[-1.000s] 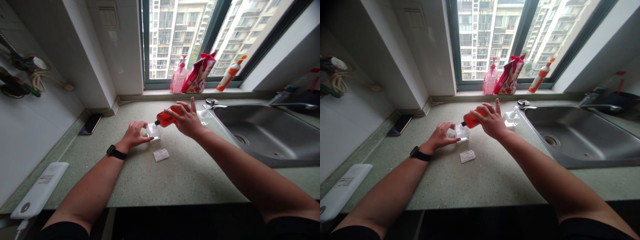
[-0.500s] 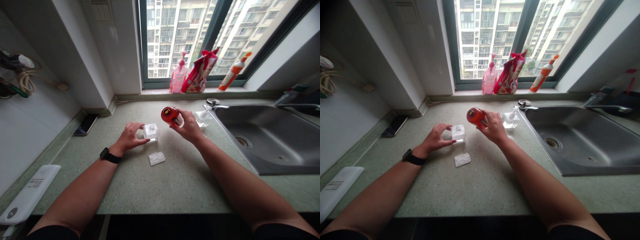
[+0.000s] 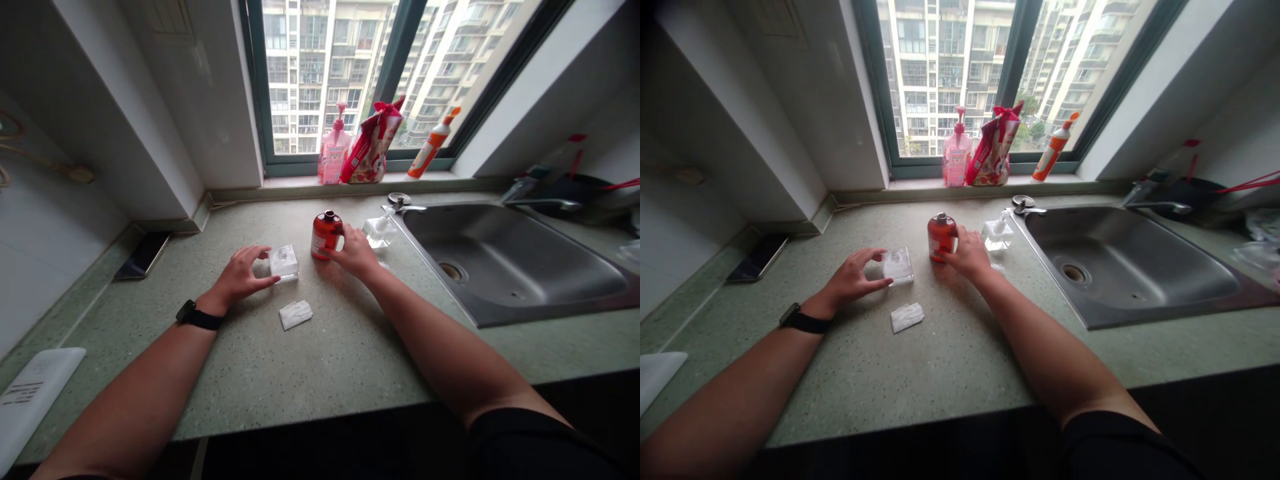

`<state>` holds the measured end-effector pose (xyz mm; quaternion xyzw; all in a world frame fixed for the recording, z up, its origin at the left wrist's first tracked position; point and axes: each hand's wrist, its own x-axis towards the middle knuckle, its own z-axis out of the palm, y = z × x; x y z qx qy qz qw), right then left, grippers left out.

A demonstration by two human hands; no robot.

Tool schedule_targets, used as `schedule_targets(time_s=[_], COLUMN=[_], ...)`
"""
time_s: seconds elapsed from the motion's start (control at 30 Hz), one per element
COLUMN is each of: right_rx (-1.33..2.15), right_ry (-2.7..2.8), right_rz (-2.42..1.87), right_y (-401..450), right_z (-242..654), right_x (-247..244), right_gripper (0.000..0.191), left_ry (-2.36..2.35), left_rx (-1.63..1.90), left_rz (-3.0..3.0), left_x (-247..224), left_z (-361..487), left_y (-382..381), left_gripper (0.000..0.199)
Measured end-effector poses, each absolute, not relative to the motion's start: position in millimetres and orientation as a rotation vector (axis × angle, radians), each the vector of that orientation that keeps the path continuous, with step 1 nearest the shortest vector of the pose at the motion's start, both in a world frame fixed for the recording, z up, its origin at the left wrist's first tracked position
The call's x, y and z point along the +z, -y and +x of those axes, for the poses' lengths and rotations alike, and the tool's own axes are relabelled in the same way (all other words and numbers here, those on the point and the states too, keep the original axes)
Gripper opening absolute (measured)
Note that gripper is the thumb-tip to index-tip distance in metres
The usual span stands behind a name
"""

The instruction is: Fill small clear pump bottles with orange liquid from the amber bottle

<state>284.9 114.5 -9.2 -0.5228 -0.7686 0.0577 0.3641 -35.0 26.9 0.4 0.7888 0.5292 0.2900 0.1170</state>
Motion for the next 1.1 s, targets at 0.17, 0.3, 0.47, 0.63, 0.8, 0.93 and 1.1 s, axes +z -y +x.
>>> schedule_targets(time_s=[0.17,0.3,0.47,0.63,0.8,0.93,1.1], right_rx=[0.167,0.177,-0.002,0.255,0.459,0.556,0.991], right_ry=[1.982,1.965,1.828,2.331,2.748,2.728,2.562], right_rz=[-1.421,-1.470,-1.165,-0.765,-0.707,-0.742,-0.647], right_y=[-114,-107,-80,-44,-30,-30,-34], right_z=[280,284,293,271,247,241,245], right_x=[-9,2,35,36,9,4,6], right_gripper=[0.056,0.065,0.021,0.011,0.025,0.014,0.004], left_ry=[-1.523,-1.502,-1.483,-1.467,-1.463,-1.462,-1.458], left_rx=[0.860,0.867,0.894,0.959,0.988,0.988,0.996], left_rz=[2.314,2.305,2.277,2.267,2.302,2.329,2.348], left_x=[-1,-2,-4,-6,-5,-4,-2], left_z=[-37,-37,-36,-34,-34,-33,-33], left_y=[-28,-29,-29,-30,-29,-27,-26], left_gripper=[0.072,0.072,0.073,0.068,0.065,0.063,0.062])
